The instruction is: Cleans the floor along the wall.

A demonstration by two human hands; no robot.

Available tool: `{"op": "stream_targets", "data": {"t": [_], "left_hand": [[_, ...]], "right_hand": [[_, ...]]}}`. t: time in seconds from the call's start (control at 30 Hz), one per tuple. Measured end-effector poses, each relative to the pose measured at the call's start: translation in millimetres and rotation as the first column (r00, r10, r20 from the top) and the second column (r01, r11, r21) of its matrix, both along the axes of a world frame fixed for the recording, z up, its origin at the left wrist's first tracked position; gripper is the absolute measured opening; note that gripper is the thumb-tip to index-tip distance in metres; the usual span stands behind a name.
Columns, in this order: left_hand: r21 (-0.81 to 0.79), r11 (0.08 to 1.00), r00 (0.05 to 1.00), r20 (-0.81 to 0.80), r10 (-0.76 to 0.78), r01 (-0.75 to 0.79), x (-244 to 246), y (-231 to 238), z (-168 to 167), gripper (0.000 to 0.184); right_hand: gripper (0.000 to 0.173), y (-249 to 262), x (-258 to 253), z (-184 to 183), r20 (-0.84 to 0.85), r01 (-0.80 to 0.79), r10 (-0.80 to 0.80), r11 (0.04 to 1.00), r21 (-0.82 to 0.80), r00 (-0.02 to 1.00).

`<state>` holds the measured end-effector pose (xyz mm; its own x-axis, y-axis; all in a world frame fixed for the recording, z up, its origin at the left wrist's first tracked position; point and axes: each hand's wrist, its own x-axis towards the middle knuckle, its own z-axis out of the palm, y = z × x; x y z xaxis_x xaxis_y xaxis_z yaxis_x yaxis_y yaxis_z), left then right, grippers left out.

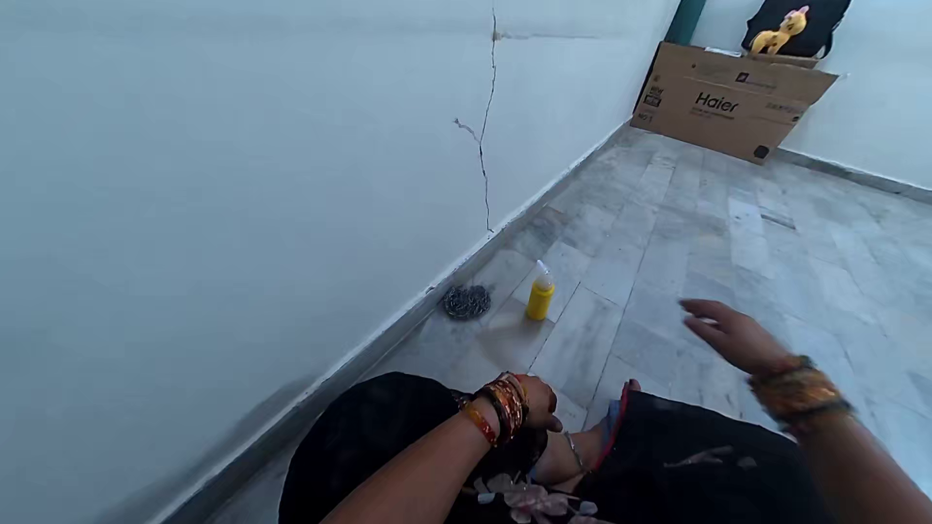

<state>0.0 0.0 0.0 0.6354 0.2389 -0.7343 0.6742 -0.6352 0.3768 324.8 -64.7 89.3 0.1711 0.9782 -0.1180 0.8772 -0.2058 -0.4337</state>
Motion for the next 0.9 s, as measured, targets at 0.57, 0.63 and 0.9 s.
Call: {"op": "stream_targets", "data": {"t": [0.57,0.63,0.9], "left_hand": [[-0.052,0.991,0.977,0.182,-0.109,0.12,17.5,-3.0,-6.1,0.053],[-0.043,0.988,0.971,0.195,-0.137,0.148,18.2,-11.5,-3.2,0.05],[-0.081,0.973,0.956,0.219,-0.193,0.215,20.0,-28.2,3.3,0.053]], "right_hand": [[0.027,195.2,-182.4,-145.9,-0.1,0.047,-0.007,0.915,0.4,0.995],[0.039,201.2,-178.7,-157.2,-0.182,0.081,-0.004,0.904,0.419,0.983],[0.081,221.3,-186.9,-193.7,-0.283,0.129,-0.01,0.904,0.407,0.959]]}}
